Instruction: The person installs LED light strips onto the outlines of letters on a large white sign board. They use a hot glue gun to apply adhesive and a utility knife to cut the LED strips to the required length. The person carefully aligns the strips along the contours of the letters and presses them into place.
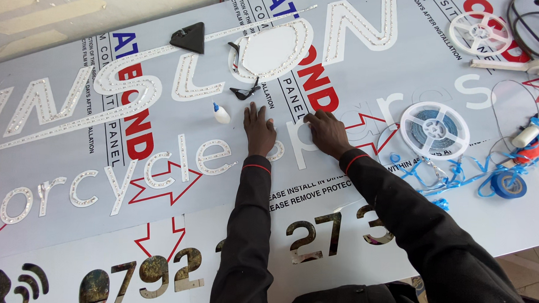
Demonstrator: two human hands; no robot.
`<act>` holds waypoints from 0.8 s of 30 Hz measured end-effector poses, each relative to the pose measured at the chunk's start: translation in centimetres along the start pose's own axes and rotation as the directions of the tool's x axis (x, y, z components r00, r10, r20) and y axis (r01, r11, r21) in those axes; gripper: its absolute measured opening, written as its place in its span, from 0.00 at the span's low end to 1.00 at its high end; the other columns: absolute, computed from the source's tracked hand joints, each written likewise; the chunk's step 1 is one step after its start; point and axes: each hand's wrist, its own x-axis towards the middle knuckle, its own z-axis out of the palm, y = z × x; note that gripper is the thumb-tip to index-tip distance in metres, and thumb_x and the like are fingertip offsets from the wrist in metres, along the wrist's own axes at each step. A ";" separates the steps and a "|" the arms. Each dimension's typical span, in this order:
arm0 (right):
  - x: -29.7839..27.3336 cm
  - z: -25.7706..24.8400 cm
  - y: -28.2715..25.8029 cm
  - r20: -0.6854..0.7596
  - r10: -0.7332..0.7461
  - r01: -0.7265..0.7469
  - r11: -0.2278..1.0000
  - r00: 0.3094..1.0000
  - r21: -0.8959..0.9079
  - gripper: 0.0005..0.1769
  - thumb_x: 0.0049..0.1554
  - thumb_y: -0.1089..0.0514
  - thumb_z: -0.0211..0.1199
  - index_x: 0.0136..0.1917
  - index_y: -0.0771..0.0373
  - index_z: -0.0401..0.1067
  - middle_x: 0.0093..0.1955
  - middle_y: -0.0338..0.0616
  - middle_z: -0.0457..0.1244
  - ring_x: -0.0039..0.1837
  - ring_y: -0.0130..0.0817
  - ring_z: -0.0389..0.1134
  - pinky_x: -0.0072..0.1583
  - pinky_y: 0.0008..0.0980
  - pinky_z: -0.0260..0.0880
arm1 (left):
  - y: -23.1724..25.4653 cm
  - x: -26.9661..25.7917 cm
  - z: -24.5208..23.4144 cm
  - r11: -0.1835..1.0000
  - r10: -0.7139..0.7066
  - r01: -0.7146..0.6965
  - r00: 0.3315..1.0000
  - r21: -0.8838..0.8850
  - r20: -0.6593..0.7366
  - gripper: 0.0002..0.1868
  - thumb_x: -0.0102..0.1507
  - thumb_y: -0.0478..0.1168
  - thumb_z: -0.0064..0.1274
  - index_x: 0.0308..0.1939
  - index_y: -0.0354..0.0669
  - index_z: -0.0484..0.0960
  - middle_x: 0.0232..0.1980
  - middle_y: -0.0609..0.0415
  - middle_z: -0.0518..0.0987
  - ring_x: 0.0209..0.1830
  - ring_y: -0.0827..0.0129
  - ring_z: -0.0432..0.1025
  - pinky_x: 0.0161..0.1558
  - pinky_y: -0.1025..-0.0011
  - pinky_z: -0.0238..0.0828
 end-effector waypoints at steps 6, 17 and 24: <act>0.1 -0.3 -0.6 0.010 -0.023 0.023 1.000 1.000 -0.006 0.09 0.69 0.63 0.65 0.59 0.51 0.79 0.51 0.43 0.66 0.54 0.47 0.75 0.47 0.47 0.80 | 0.4 -0.2 -0.6 1.000 0.004 -0.004 1.000 -0.008 0.000 0.28 0.80 0.44 0.47 0.85 0.43 0.70 0.94 0.36 0.54 0.95 0.34 0.43 0.90 0.40 0.42; -0.2 -0.7 -1.0 -0.024 -0.091 0.090 0.995 0.996 -0.030 0.07 0.71 0.62 0.63 0.59 0.52 0.78 0.50 0.43 0.64 0.54 0.46 0.74 0.45 0.46 0.80 | 1.1 -0.4 -1.4 1.000 0.002 -0.002 1.000 -0.010 -0.003 0.28 0.80 0.43 0.48 0.84 0.42 0.71 0.93 0.35 0.55 0.94 0.33 0.44 0.90 0.39 0.43; -0.4 -0.6 -0.6 -0.033 -0.096 0.094 0.995 0.995 -0.037 0.07 0.70 0.63 0.64 0.59 0.53 0.79 0.50 0.43 0.64 0.54 0.46 0.74 0.44 0.45 0.80 | 0.9 -0.5 -0.9 1.000 0.013 -0.014 1.000 -0.019 -0.025 0.28 0.79 0.42 0.49 0.84 0.41 0.71 0.92 0.34 0.56 0.94 0.32 0.44 0.90 0.38 0.43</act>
